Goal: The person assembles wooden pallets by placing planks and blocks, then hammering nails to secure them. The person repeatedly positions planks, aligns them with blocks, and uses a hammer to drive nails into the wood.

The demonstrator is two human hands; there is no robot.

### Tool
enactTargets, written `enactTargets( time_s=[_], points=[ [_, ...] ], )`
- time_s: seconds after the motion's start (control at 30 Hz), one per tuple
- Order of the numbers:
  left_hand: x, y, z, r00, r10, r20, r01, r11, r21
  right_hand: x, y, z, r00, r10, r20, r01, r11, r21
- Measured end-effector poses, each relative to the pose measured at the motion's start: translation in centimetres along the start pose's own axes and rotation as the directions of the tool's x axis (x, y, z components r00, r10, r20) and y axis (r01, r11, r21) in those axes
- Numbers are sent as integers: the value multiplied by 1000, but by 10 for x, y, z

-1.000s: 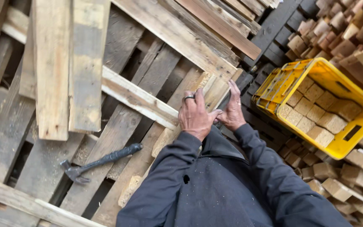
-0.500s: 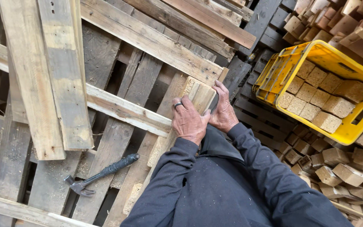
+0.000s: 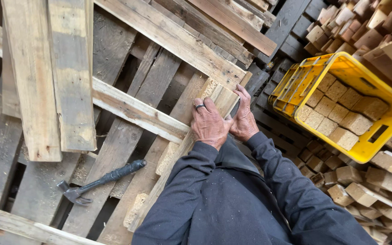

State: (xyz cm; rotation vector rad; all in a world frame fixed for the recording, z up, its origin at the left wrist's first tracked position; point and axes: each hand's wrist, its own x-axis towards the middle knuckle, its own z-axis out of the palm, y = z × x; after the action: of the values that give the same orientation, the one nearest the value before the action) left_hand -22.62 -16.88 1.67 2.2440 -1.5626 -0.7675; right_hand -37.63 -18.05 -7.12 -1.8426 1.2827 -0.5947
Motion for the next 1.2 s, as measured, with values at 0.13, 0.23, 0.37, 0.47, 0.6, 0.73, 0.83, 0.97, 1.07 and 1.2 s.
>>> enactTargets(
  time_s=[0.13, 0.23, 0.37, 0.47, 0.6, 0.73, 0.83, 0.97, 1.07, 1.2],
  points=[
    [-10, -28, -4, 994, -1, -109, -35, 942, -333, 1, -13, -24, 997, -79, 2, 79, 984, -158],
    [-36, -75, -7, 951, -306, 40, 200, 512, -836, -4, -56, -51, 993, 14, -116, -10, 999, 35],
    [-106, -180, -28, 863, -451, 227, 17, -423, -906, -18, -154, -37, 967, -239, -85, 228, 966, -118],
    [-149, -244, -53, 858, -408, 313, -71, -697, -714, -12, -221, 39, 866, -478, 146, 490, 870, -56],
    [-207, -288, -90, 886, -357, 297, -153, -829, -538, -2, -263, 190, 625, -488, 609, 603, 797, 20],
    [-246, -306, -119, 926, -348, 145, -201, -780, -592, -10, -267, 301, 499, -321, 805, 741, 640, -205],
    [-263, -319, -137, 941, -304, 151, -177, -819, -545, -14, -274, 328, 512, -207, 834, 749, 583, -315],
    [-272, -325, -158, 963, -235, 130, -130, -831, -541, -18, -300, 312, 542, -153, 826, 718, 594, -361],
    [-274, -322, -175, 983, -166, 80, -93, -824, -559, -26, -326, 280, 608, -90, 789, 624, 668, -405],
    [-276, -303, -194, 999, -21, -33, -36, -835, -549, -50, -343, 205, 724, 83, 685, 276, 875, -398]
  ],
)
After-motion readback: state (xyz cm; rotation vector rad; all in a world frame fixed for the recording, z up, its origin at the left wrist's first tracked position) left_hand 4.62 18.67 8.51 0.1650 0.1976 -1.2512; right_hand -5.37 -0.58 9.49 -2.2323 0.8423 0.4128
